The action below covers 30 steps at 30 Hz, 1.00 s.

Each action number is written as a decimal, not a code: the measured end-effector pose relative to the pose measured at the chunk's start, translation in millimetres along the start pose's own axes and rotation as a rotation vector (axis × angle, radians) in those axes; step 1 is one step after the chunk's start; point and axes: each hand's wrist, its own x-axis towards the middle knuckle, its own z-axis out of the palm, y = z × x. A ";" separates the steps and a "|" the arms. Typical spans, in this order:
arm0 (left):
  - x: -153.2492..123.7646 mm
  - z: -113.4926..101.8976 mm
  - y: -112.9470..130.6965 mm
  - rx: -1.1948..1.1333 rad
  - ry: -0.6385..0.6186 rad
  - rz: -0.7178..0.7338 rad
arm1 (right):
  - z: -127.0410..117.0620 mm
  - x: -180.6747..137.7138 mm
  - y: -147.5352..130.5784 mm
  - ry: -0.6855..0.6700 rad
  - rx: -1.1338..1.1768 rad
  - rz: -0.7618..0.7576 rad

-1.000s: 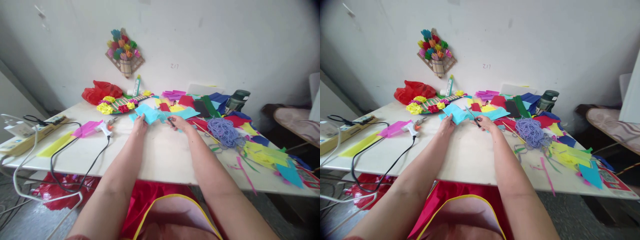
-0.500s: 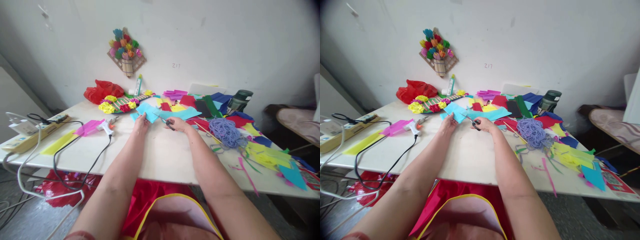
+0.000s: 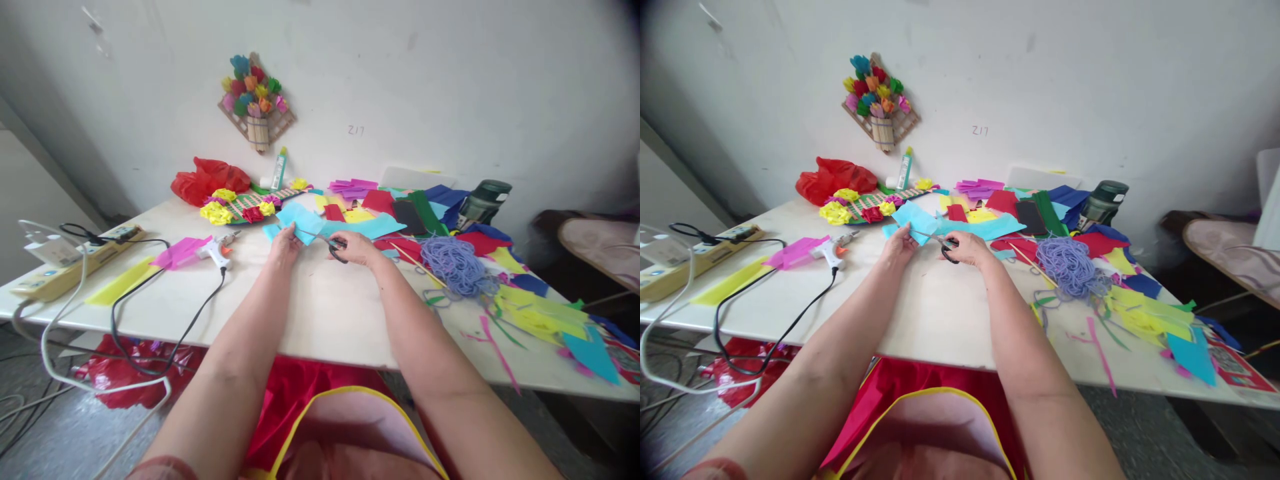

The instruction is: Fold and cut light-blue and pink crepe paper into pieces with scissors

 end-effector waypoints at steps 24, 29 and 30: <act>-1.4 1.2 2.2 -0.004 0.043 -0.041 | 10.7 1.6 -6.8 -0.090 0.255 0.097; -2.0 2.0 2.8 -0.003 0.061 -0.051 | 14.9 2.5 -4.0 -0.099 0.285 0.080; -2.3 2.3 2.9 -0.003 0.065 -0.053 | 15.9 2.8 -3.3 -0.101 0.295 0.080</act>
